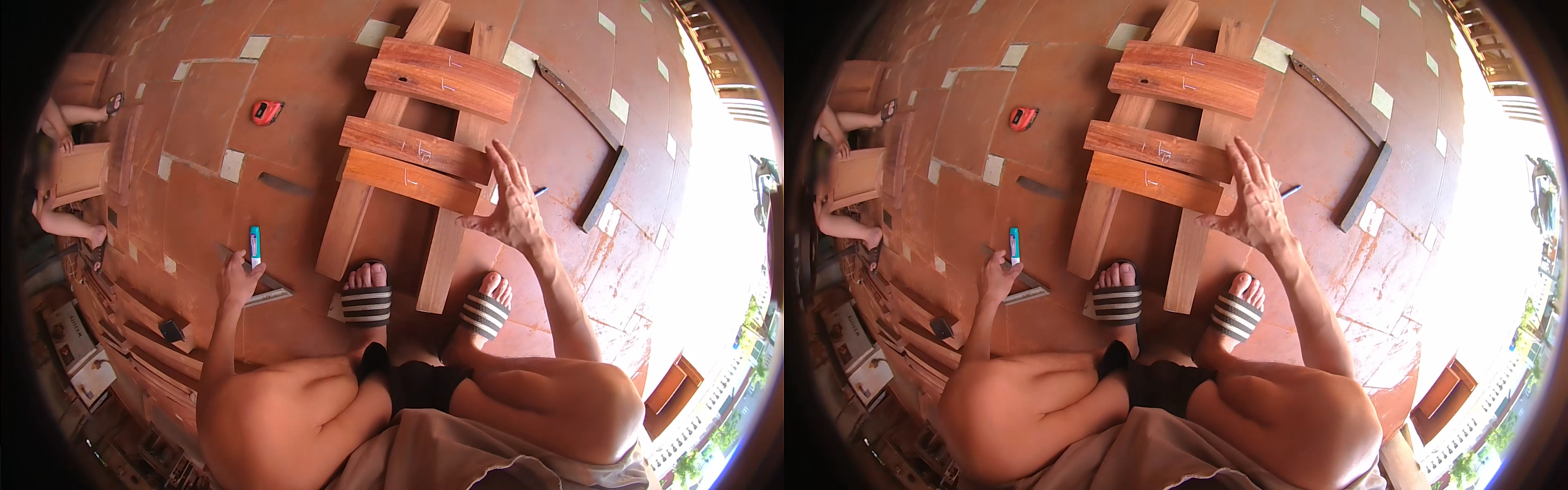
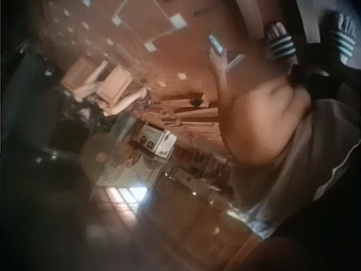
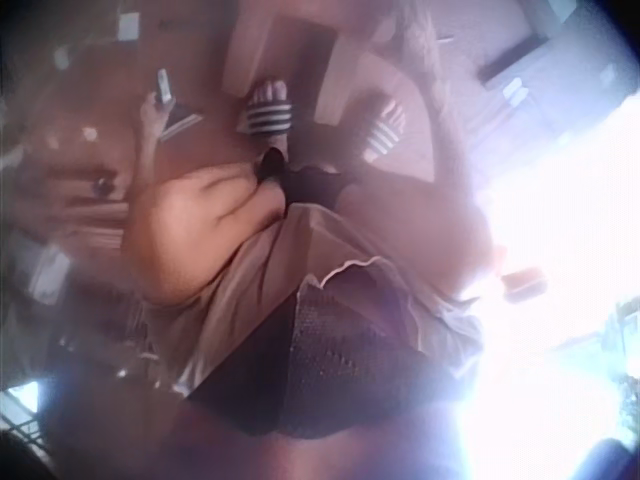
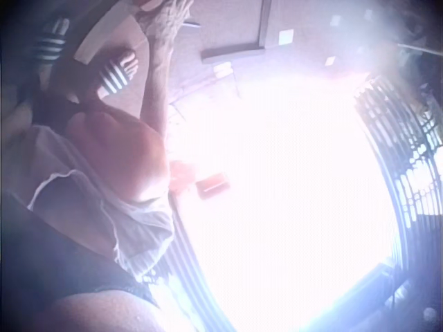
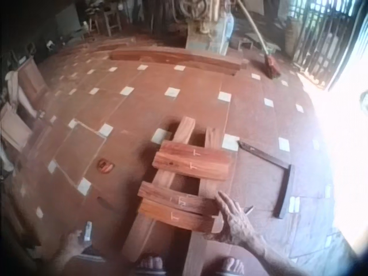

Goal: The person sits on the floor and uses a tape measure and a square ruler to measure and mark several wooden planks with a pen. They repeatedly align the tools, mark measurements, and adjust the wood pieces on the tiled floor.

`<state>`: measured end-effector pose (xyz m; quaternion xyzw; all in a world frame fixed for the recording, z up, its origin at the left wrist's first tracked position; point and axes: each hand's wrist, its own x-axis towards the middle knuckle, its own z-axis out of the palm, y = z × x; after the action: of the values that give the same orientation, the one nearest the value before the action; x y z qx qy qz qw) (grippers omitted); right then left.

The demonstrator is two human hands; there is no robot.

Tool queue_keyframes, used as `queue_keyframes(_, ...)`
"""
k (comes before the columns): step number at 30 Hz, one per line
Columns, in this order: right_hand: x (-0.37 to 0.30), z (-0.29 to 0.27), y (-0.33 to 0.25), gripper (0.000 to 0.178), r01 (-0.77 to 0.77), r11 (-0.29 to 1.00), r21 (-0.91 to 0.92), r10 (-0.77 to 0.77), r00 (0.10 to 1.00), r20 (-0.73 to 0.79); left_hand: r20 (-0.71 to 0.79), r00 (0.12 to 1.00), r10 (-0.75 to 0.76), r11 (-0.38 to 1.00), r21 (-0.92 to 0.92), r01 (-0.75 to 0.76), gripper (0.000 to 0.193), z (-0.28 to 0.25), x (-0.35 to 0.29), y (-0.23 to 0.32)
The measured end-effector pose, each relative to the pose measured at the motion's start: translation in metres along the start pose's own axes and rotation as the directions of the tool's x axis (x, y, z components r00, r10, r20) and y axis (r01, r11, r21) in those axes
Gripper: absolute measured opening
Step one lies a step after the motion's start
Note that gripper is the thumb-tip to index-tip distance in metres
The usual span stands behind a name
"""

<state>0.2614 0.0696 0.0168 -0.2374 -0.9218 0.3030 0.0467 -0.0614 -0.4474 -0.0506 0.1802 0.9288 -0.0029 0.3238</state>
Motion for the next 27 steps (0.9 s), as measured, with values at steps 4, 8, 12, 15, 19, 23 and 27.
queue_keyframes(4,0.016,0.033,-0.026,0.105,0.096,0.995,0.000,-0.096,0.995,-0.040,-0.082,0.992,-0.093,0.992,-0.089,0.086,0.063,0.041,-0.024,-0.053)
queue_keyframes(8,-0.006,0.049,-0.027,0.103,-0.010,0.999,-0.049,0.006,0.995,-0.097,-0.227,0.965,-0.128,0.954,0.236,0.182,0.043,-0.002,-0.046,0.108)
queue_keyframes(12,0.001,0.054,-0.045,0.100,-0.035,0.999,0.021,0.037,0.995,-0.088,-0.431,0.855,0.289,0.807,0.591,0.026,0.036,0.013,-0.036,0.039)
queue_keyframes(15,0.012,0.039,-0.025,0.097,0.040,0.997,0.061,-0.032,0.991,-0.130,-0.292,0.937,-0.190,0.907,0.313,0.281,0.036,-0.004,-0.042,0.106)
queue_keyframes(19,0.043,0.015,0.000,0.088,0.129,0.990,0.052,-0.124,0.988,-0.092,-0.232,0.963,-0.139,0.937,0.284,0.204,0.038,-0.011,-0.045,0.077)
queue_keyframes(23,0.051,0.009,0.015,0.091,0.149,0.988,0.042,-0.147,0.988,-0.052,-0.248,0.963,-0.102,0.943,0.283,0.173,0.039,-0.010,-0.043,0.070)
queue_keyframes(27,0.041,0.008,0.016,0.088,0.110,0.992,0.065,-0.102,0.988,-0.116,-0.248,0.966,-0.068,0.950,0.281,0.139,0.041,-0.009,-0.044,0.066)
